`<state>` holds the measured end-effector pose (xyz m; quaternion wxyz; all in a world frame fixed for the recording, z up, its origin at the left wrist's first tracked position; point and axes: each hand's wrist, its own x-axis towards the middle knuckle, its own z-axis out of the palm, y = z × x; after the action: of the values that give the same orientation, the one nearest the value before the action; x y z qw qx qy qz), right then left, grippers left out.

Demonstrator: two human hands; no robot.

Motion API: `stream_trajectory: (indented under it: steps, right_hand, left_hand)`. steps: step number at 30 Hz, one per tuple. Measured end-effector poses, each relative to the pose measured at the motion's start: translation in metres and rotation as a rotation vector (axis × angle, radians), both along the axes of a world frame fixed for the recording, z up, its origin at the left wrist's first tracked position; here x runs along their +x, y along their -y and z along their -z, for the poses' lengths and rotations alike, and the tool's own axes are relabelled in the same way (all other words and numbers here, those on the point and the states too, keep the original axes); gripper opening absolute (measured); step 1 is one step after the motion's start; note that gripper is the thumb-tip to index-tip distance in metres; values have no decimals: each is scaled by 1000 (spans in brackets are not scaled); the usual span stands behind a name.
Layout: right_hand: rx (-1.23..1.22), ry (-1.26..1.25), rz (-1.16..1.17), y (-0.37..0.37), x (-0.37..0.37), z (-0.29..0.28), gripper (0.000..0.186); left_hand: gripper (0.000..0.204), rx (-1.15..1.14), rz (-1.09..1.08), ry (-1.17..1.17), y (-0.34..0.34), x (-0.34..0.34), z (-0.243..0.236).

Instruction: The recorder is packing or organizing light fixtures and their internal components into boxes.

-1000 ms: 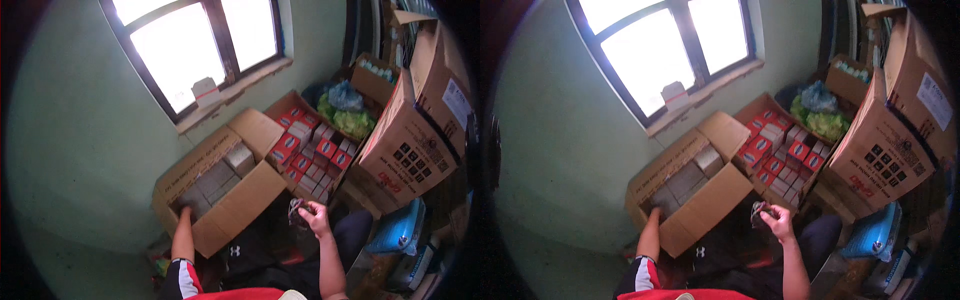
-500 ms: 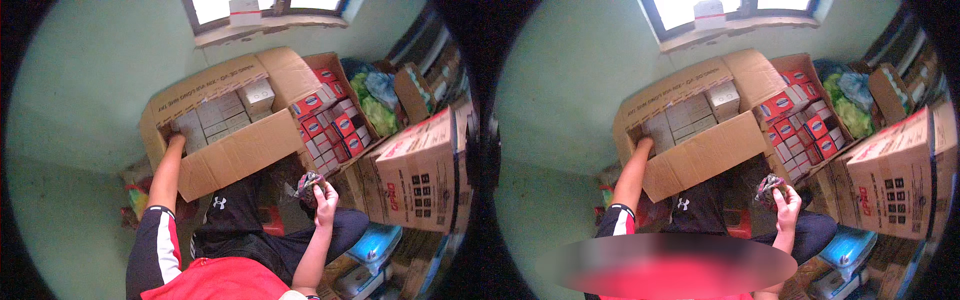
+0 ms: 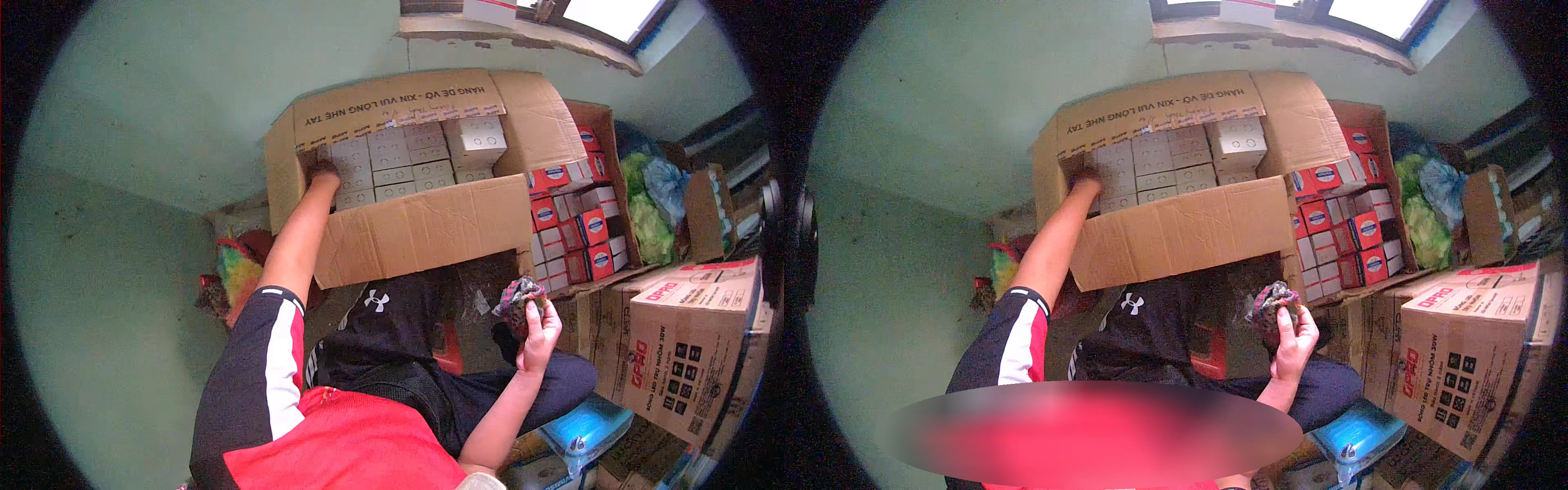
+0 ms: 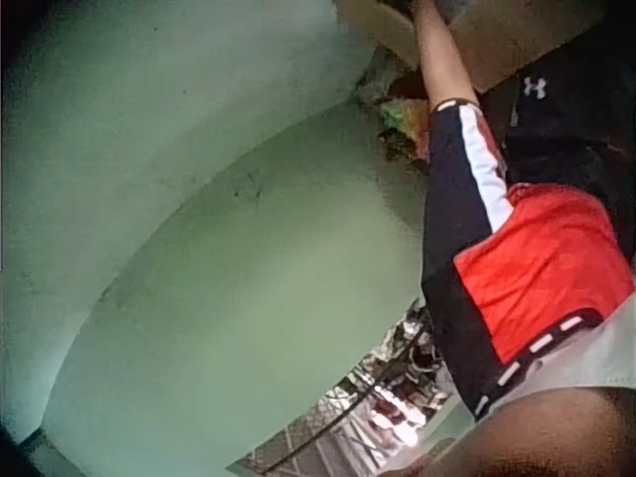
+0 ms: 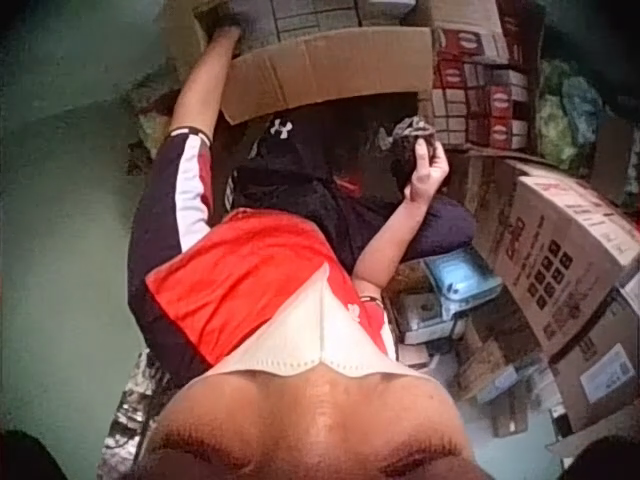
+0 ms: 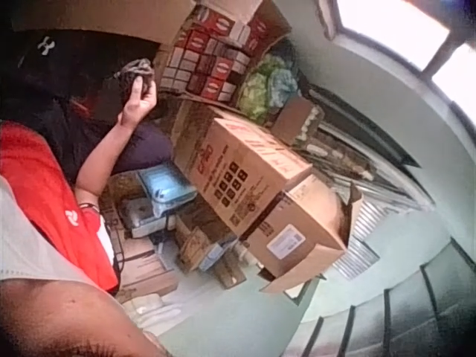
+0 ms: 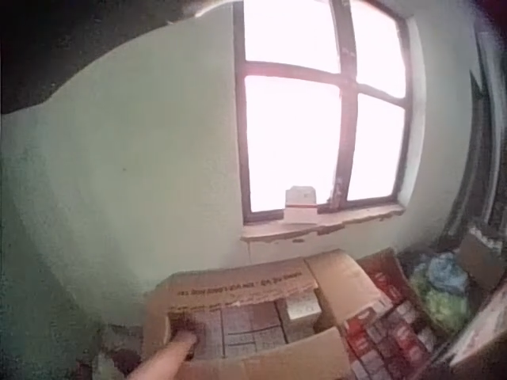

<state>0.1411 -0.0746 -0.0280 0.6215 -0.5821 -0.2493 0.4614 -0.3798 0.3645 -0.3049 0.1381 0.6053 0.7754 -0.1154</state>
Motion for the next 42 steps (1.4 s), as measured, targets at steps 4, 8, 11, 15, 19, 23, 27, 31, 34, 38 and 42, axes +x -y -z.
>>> stream_trajectory:
  steps: [4,8,11,15,19,23,27,31,34,38,42]
  right_hand:
    - [-3,-30,8,3,2,0,17]
    - [13,-17,21,5,4,-1,18]
    - [26,-29,19,2,-1,-3,22]
    - [9,14,51,4,2,-10,20]
    - [-3,51,56,6,2,-10,21]
    - [-30,101,62,9,-2,-14,21]
    - [-51,161,56,12,-4,-11,18]
    - [-20,176,70,13,-4,-6,19]
    - [-40,211,30,13,-3,-9,16]
    - [-13,147,46,7,-10,-9,18]
    - [-10,182,32,10,-7,-3,18]
  left_hand:
    - [84,-65,-10,-14,5,14,5]
    - [82,-120,23,-26,6,26,-5]
    - [81,-145,58,-42,17,10,-16]
    - [79,-165,128,-42,17,18,-25]
    - [77,-181,182,-60,8,29,-37]
    - [75,-184,216,-75,30,28,-40]
    - [74,-185,234,-91,33,48,-52]
    - [72,-209,242,-118,38,60,-63]
    - [71,-231,253,-146,49,57,-70]
    - [69,-267,265,-188,52,65,-82]
    - [68,-319,278,-228,55,75,-92]
